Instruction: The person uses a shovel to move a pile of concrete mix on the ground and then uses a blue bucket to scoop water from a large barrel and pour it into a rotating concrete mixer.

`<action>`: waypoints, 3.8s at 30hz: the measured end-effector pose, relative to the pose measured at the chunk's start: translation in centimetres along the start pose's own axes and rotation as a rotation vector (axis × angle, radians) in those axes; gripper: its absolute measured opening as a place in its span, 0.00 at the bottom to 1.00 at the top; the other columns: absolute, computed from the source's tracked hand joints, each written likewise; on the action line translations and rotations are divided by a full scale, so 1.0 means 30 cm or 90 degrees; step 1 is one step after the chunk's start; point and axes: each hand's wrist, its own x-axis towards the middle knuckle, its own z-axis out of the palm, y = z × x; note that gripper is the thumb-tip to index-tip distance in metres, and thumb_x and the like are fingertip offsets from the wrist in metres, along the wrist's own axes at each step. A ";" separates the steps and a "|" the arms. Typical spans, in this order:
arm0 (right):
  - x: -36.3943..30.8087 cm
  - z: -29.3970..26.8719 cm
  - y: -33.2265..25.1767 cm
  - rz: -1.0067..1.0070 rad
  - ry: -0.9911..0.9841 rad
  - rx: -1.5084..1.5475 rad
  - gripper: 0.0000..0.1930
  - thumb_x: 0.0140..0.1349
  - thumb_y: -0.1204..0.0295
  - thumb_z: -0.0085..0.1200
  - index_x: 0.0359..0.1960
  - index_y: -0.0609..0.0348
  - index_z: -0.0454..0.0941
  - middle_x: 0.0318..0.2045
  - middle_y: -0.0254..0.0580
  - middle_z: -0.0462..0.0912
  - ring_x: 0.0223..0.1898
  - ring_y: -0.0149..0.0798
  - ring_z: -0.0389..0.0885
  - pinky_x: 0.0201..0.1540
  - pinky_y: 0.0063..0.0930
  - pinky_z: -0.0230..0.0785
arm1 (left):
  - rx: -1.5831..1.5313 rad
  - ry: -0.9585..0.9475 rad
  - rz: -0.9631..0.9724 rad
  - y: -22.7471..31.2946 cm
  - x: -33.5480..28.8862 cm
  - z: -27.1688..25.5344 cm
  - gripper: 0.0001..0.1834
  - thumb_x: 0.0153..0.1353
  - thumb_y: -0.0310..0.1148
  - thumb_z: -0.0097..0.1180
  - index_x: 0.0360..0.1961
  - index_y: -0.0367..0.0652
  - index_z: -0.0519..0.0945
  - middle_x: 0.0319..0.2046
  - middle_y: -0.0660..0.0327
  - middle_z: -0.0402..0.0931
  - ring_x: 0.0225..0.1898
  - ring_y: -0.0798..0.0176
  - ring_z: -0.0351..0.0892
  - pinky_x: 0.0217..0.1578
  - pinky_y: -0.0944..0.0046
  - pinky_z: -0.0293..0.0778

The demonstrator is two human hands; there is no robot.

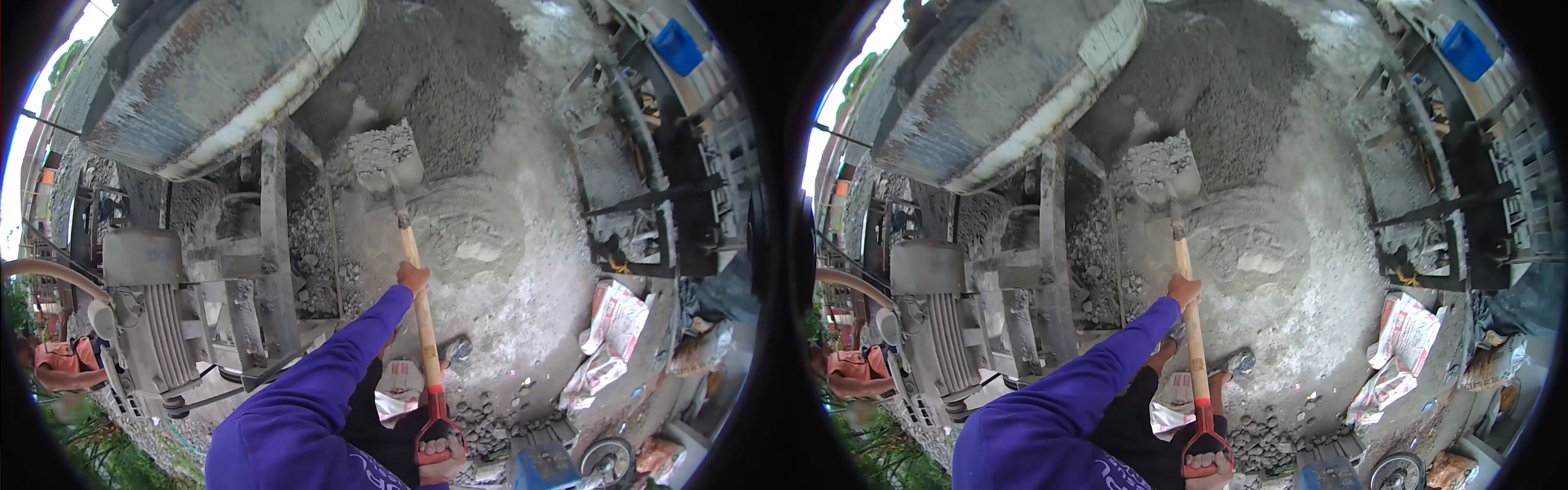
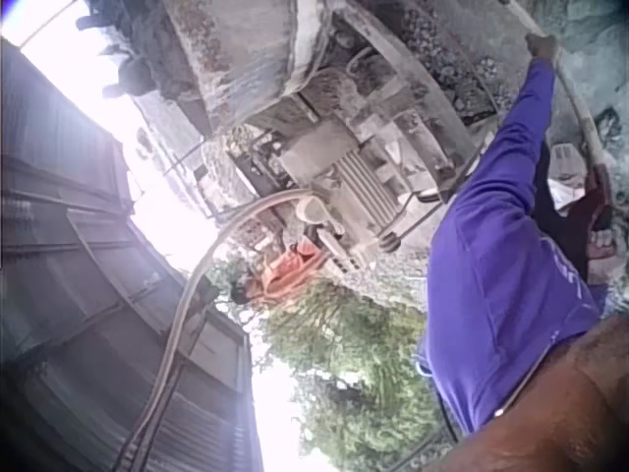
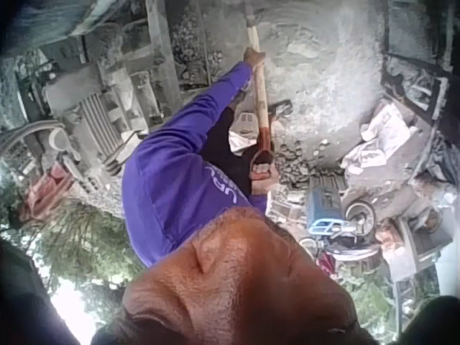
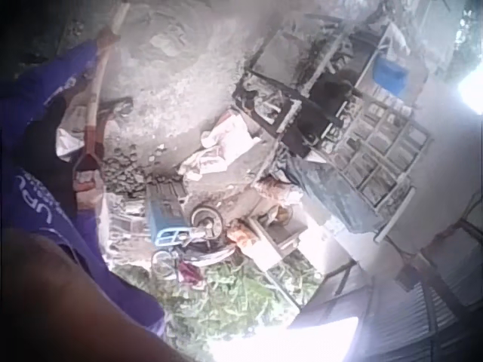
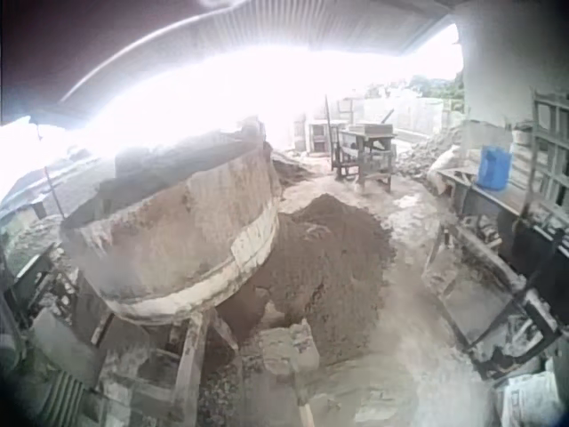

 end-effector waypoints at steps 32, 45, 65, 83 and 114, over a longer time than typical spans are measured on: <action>-0.347 0.818 -0.126 -0.538 -0.385 -0.483 0.10 0.56 0.74 0.61 0.28 0.57 0.70 0.23 0.34 0.75 0.28 0.30 0.76 0.35 0.28 0.72 | -0.431 -0.253 0.490 1.385 -0.818 -0.787 0.14 0.60 0.38 0.55 0.36 0.38 0.70 0.22 0.56 0.72 0.20 0.60 0.76 0.19 0.59 0.74; -0.472 -0.385 -0.398 -0.324 0.169 -0.340 0.13 0.54 0.62 0.47 0.19 0.56 0.67 0.13 0.36 0.67 0.15 0.36 0.68 0.22 0.29 0.64 | -0.387 -0.258 -0.093 -0.189 -0.784 0.298 0.10 0.52 0.31 0.55 0.18 0.39 0.73 0.12 0.57 0.70 0.11 0.62 0.71 0.12 0.59 0.68; 0.206 0.221 0.146 -0.051 0.226 -0.085 0.11 0.60 0.69 0.46 0.19 0.52 0.65 0.11 0.34 0.65 0.14 0.35 0.65 0.24 0.35 0.64 | -0.167 -0.182 -0.242 -0.341 0.322 0.071 0.08 0.54 0.30 0.52 0.24 0.37 0.71 0.14 0.56 0.69 0.12 0.59 0.71 0.13 0.56 0.70; -0.080 0.125 -0.026 -0.161 0.145 -0.108 0.13 0.55 0.64 0.48 0.16 0.53 0.66 0.11 0.36 0.68 0.12 0.36 0.67 0.19 0.31 0.64 | -0.208 -0.118 -0.147 -0.059 -0.082 0.064 0.08 0.53 0.29 0.54 0.21 0.37 0.71 0.12 0.57 0.69 0.10 0.61 0.70 0.10 0.59 0.67; -0.264 1.082 -0.214 -1.113 -0.597 -0.803 0.07 0.52 0.74 0.57 0.27 0.61 0.72 0.20 0.39 0.72 0.22 0.37 0.71 0.27 0.31 0.64 | -0.591 -0.234 0.482 1.386 -0.731 -0.962 0.19 0.57 0.43 0.55 0.41 0.41 0.68 0.22 0.54 0.71 0.16 0.54 0.74 0.16 0.49 0.73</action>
